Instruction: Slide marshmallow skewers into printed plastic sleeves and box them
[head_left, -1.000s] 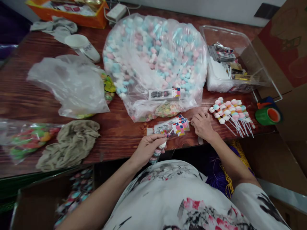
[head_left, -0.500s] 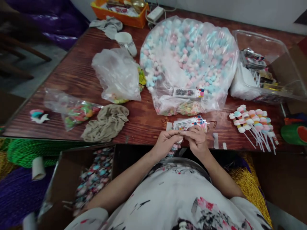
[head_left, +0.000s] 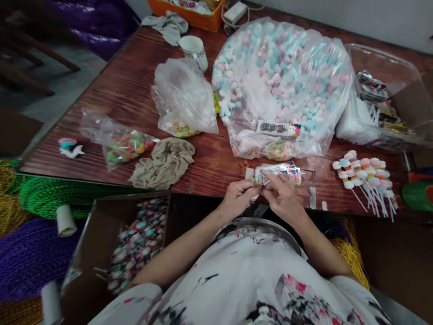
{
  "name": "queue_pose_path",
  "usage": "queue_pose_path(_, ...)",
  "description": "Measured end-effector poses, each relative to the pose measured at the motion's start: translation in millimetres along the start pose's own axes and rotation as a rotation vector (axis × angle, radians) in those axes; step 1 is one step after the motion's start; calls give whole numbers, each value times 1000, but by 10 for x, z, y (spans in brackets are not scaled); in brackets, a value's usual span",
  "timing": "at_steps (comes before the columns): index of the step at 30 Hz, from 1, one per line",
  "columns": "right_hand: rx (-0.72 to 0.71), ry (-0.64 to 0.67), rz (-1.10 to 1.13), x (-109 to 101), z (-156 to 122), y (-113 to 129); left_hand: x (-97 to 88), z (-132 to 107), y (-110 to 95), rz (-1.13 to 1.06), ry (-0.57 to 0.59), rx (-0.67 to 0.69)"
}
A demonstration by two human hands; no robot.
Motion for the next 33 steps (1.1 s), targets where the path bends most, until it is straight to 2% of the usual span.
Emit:
queue_pose_path(2,62,-123,132,-18,-81,-69,-10,-20,23,-49,-9,-54)
queue_pose_path(4,164,-193,317,32,-172,-180,-5,-32,38,-79,-8,-99)
queue_pose_path(6,291,-167,537,155,-233,-304,12,-26,20,-73,17,-95)
queue_pose_path(10,484,-4,855,353,-229,-466,43,17,-93,61,103,12)
queue_pose_path(12,492,120,897,383,-184,-481,73,31,-165,162,173,74)
queue_pose_path(14,434,234,859,368,-140,-461,101,38,-223,230,239,107)
queue_pose_path(16,363,296,812,332,-115,-432,112,46,-274,260,272,119)
queue_pose_path(18,349,277,840,293,-109,-431,106,58,-340,276,261,154)
queue_pose_path(25,528,47,1046,261,-113,-486,212,62,-567,499,220,394)
queue_pose_path(30,636,77,1251,329,-112,-471,285,85,-634,575,242,463)
queue_pose_path(33,569,106,1144,263,-55,-487,301,74,-702,605,243,534)
Point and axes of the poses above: each hand's wrist, its own z-axis towards the middle knuckle, its own x-axis out of the palm, y = z × x, the point moved 7 cm from there along z, towards the middle knuckle, and after that the axes turned 3 degrees about y, right-handed, at the moved point
